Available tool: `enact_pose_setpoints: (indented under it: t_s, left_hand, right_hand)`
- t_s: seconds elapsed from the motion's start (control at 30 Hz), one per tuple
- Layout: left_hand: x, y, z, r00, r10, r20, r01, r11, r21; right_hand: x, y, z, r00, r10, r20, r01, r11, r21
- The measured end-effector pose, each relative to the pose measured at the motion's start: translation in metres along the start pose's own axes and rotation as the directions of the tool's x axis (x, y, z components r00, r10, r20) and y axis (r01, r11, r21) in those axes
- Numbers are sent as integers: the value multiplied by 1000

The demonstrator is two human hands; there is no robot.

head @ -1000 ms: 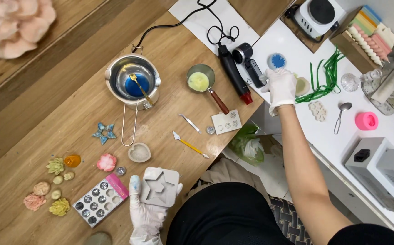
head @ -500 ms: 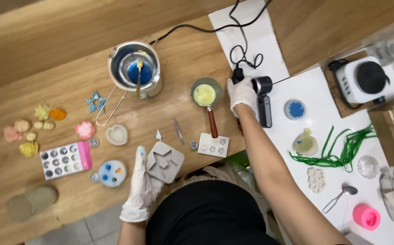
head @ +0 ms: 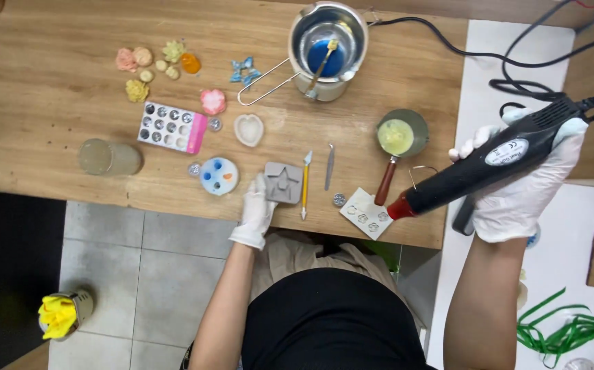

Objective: The person pours melted blue wax from a melting pot into a star-shaped mold, wiping drips with a tissue. They then use a heat gun over the mold and work area, wipe the mold and table surface, and set the mold down among finished wax pieces.

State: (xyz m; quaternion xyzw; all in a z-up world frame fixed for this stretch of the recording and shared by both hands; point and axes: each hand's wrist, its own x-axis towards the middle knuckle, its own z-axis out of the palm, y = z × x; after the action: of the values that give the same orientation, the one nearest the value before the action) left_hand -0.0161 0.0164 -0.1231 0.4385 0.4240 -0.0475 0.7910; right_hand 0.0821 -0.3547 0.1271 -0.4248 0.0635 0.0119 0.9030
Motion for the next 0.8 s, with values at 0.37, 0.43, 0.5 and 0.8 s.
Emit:
enact_pose_setpoints:
  t_s: [0.37,0.43,0.5,0.8]
  left_hand:
    - [-114,111,-23,792,410,451,-546,146,825]
    - [-106,117,-49,797,404,450,-533,120,837]
    - [-101,124,-71,809,375,454,-520,96,849]
    - [-68,162,-98,844,198,498,-536,326,779]
  right_hand:
    - [-29,98,93,998,9,57,-12,998,66]
    - [-27,110,110,1000,-5,25,3,997,78]
    - [-29,122,122,999,-15,-30,18,996,82]
    - [-38,161,130,964,-164,-209,150,985,-81]
